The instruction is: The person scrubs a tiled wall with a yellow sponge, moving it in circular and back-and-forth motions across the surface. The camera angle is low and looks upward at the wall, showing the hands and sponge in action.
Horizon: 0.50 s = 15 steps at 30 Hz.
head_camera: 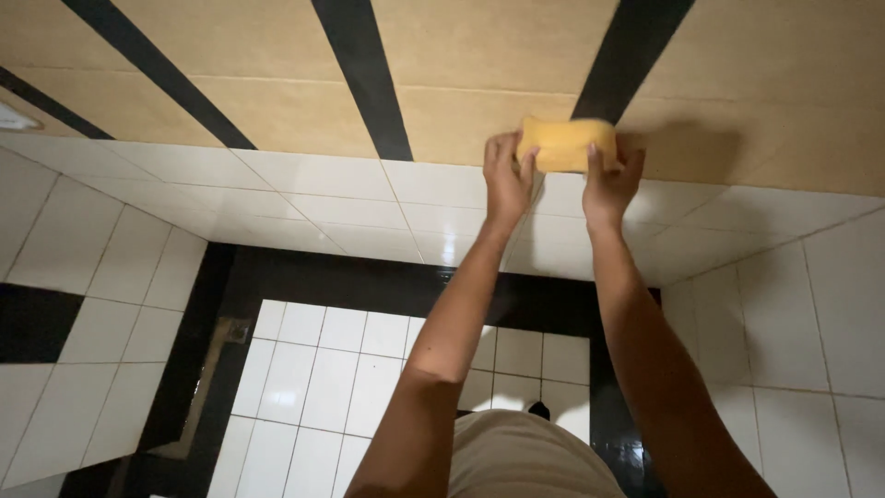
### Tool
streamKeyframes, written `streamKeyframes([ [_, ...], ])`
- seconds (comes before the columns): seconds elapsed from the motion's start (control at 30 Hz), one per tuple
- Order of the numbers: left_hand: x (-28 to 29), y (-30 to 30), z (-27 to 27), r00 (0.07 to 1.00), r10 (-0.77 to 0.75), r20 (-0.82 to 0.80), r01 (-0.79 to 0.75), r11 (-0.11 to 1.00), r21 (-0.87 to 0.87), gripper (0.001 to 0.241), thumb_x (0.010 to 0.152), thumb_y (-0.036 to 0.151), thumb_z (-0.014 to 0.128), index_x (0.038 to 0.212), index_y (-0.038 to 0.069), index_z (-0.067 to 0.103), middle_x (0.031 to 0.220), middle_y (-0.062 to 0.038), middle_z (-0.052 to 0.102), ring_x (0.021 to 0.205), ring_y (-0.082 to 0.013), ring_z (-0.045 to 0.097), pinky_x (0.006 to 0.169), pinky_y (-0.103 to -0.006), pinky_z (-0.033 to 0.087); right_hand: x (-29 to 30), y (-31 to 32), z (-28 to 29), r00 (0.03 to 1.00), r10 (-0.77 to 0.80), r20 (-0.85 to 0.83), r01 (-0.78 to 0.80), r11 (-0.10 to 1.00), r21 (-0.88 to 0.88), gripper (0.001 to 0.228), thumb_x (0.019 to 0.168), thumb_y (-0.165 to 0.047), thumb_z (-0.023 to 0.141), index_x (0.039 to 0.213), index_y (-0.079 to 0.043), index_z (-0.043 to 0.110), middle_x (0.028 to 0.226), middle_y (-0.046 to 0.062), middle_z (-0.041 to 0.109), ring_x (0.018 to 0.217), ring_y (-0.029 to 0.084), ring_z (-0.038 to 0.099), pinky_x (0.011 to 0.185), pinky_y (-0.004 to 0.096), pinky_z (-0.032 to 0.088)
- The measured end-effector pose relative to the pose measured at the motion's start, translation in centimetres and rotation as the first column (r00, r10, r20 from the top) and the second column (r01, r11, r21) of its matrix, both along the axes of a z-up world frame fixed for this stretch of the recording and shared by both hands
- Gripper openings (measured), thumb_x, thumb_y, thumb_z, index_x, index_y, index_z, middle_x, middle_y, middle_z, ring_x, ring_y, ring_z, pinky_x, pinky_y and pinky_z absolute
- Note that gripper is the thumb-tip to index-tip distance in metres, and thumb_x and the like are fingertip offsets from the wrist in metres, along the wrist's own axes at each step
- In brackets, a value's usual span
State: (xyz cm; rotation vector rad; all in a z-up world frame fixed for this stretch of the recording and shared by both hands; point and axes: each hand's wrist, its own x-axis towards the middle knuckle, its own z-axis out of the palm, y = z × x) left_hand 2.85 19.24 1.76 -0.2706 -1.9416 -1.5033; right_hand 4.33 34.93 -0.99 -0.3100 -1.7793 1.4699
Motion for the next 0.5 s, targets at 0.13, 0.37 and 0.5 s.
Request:
streamKeyframes([
  [0.13, 0.9, 1.0, -3.6, 0.986, -0.026, 0.163, 0.025, 1.000, 0.014, 0.037, 0.092, 0.016, 0.078, 0.126, 0.009, 0.065, 0.115, -0.013, 0.058, 0.103, -0.0364, 0.068, 0.090, -0.0410, 0.059, 0.8, 0.7, -4.9, 0.994, 0.058, 0.089, -0.045, 0.989, -0.141, 0.038, 0.102, -0.019, 0.080, 0.122, -0.007, 0.050, 0.117, 0.018, 0.057, 0.073, 0.028, 0.074, 0.067, 0.036, 0.069],
  [0.37, 1.0, 2.2, -2.5, 0.981, -0.027, 0.193, 0.023, 0.999, 0.025, 0.034, 0.092, 0.015, 0.078, 0.123, 0.012, 0.064, 0.113, -0.015, 0.059, 0.096, -0.0376, 0.069, 0.082, -0.0408, 0.062, 0.8, 1.7, -3.4, 0.993, 0.084, 0.089, -0.059, 0.965, -0.256, 0.034, 0.101, -0.021, 0.080, 0.120, -0.007, 0.056, 0.101, 0.013, 0.057, 0.071, 0.027, 0.074, 0.067, 0.041, 0.071],
  [0.5, 0.3, 3.9, 3.0, 0.997, -0.016, 0.080, 0.016, 1.000, 0.002, 0.036, 0.093, 0.024, 0.078, 0.124, 0.009, 0.066, 0.112, -0.014, 0.058, 0.111, -0.0419, 0.065, 0.096, -0.0478, 0.059, -1.0, 4.2, 1.1, 0.985, -0.036, -0.166, 0.025, 0.997, -0.067, 0.037, 0.099, -0.036, 0.087, 0.105, -0.011, 0.061, 0.093, 0.008, 0.059, 0.077, 0.017, 0.069, 0.058, 0.032, 0.064],
])
